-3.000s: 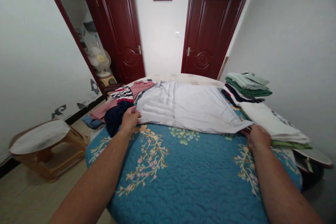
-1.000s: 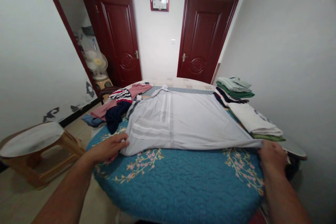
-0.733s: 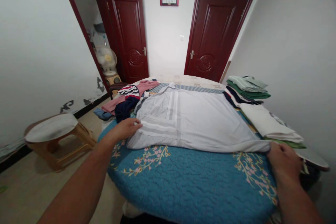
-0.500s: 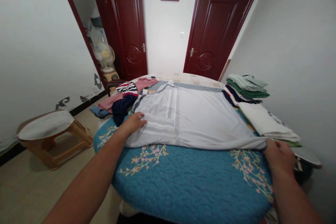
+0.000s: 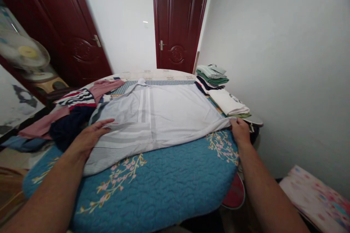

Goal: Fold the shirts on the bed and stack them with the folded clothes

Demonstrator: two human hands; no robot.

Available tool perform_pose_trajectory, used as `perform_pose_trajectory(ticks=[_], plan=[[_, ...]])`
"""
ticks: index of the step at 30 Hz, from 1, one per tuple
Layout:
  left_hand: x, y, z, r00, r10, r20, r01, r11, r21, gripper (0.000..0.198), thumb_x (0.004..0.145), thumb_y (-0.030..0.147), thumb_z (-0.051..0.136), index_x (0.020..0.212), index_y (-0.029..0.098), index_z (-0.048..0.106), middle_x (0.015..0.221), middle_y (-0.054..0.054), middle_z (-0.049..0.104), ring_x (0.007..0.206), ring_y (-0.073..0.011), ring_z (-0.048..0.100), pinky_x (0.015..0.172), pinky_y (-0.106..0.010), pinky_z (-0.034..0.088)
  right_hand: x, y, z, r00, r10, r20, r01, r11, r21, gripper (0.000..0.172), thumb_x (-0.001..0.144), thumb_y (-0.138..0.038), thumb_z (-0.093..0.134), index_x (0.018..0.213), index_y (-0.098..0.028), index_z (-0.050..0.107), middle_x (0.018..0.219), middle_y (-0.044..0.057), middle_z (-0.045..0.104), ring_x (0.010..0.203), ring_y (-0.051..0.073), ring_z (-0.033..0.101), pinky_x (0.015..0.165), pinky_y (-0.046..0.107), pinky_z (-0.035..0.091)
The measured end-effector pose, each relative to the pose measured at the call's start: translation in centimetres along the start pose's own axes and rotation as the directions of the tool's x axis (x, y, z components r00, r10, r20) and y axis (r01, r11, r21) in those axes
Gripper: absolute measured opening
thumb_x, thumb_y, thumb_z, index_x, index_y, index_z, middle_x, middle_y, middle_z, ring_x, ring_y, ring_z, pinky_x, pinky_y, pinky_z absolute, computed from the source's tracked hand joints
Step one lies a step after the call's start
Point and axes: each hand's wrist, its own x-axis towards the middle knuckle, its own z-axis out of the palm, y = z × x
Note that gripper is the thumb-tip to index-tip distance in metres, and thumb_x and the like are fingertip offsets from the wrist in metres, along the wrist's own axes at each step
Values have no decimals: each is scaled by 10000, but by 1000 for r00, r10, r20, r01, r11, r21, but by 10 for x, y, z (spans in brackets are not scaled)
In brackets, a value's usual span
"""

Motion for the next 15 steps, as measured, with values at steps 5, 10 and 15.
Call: perform_pose_trajectory(ticks=[5,10,15], plan=[[-1,-8,-5,998,52,-31,-54,997,-54,769,662,350,852,1394,205,665,871,21,784,713,-161,673,619,-233,523,-2,-1,-1,988,-51,-143,47,998,-32,356,780,-437,561,908,-176,767,808,44,701,795,237,576,798,348,450],[3,-7,-9,989,71,130,-91,983,162,431,668,409,804,1023,170,755,785,-7,739,677,-165,620,553,-221,447,-5,12,-14,969,22,-244,-47,994,-99,364,746,-398,533,882,-175,787,842,79,733,833,265,603,824,377,473],[-3,3,-12,974,73,216,-144,933,330,250,694,371,675,880,220,748,702,8,670,521,-128,486,470,-219,339,-18,36,-32,971,49,-236,-86,985,-150,379,721,-350,521,918,-196,806,870,60,750,833,273,636,775,377,487]])
